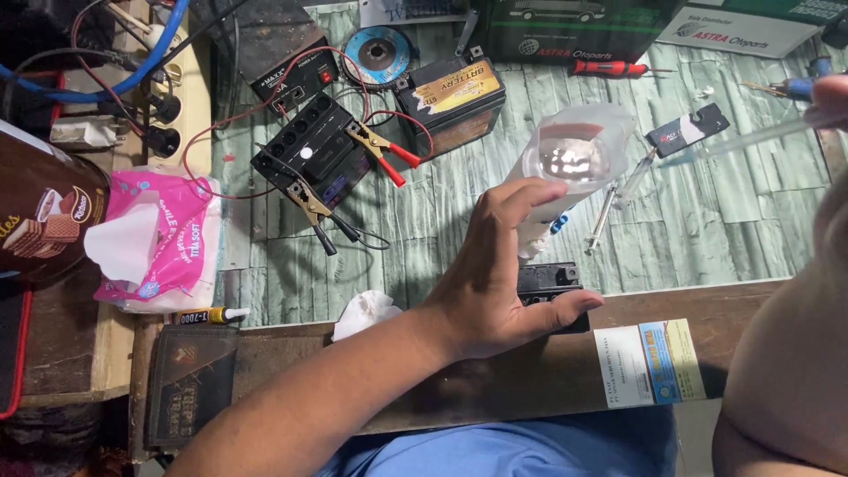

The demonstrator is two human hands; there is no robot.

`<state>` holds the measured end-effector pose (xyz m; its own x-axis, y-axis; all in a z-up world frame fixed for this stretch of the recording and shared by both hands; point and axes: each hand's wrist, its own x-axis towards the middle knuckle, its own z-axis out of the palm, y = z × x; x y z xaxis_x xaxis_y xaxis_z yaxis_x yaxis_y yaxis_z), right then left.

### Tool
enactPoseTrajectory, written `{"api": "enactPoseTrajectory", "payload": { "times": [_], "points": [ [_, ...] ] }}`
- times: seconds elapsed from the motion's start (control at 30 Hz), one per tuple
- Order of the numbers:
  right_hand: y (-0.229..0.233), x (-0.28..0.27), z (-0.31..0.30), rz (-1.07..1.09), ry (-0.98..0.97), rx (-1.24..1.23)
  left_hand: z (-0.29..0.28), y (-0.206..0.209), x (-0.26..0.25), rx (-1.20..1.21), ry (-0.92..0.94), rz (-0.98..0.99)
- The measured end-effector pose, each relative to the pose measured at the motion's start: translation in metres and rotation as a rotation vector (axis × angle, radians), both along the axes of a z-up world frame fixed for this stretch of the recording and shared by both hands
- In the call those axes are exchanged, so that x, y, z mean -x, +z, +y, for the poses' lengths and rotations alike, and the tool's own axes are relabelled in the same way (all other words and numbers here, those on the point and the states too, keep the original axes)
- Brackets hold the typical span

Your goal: Filling the cells of a lead-acid battery with liquid using a syringe and cleaning the exterior with tissues.

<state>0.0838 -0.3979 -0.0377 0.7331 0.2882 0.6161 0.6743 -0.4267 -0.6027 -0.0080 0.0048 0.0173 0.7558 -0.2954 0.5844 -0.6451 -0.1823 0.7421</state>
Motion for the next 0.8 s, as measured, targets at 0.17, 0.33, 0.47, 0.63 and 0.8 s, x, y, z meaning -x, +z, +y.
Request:
{"api": "enactPoseTrajectory", "payload": {
  "times": [0.17,0.33,0.47,0.63,0.8],
  "points": [
    [0.03,-0.006,0.073,0.18,-0.263,-0.182,-0.002,0.004,-0.004,0.054,-0.02,-0.072],
    [0.068,0.018,0.14,-0.092,-0.212,-0.143,-0.001,0.015,-0.004,0.072,-0.129,-0.015],
    [0.066,0.019,0.155,-0.088,-0.208,-0.228,-0.001,0.015,-0.005,0.065,-0.152,-0.018],
    [0.068,0.015,0.163,-0.245,-0.077,-0.264,-0.003,0.014,-0.006,0.055,-0.154,-0.032],
    [0.064,0.016,0.164,-0.255,-0.073,-0.287,-0.003,0.014,-0.006,0.054,-0.16,-0.019]
  ]
}}
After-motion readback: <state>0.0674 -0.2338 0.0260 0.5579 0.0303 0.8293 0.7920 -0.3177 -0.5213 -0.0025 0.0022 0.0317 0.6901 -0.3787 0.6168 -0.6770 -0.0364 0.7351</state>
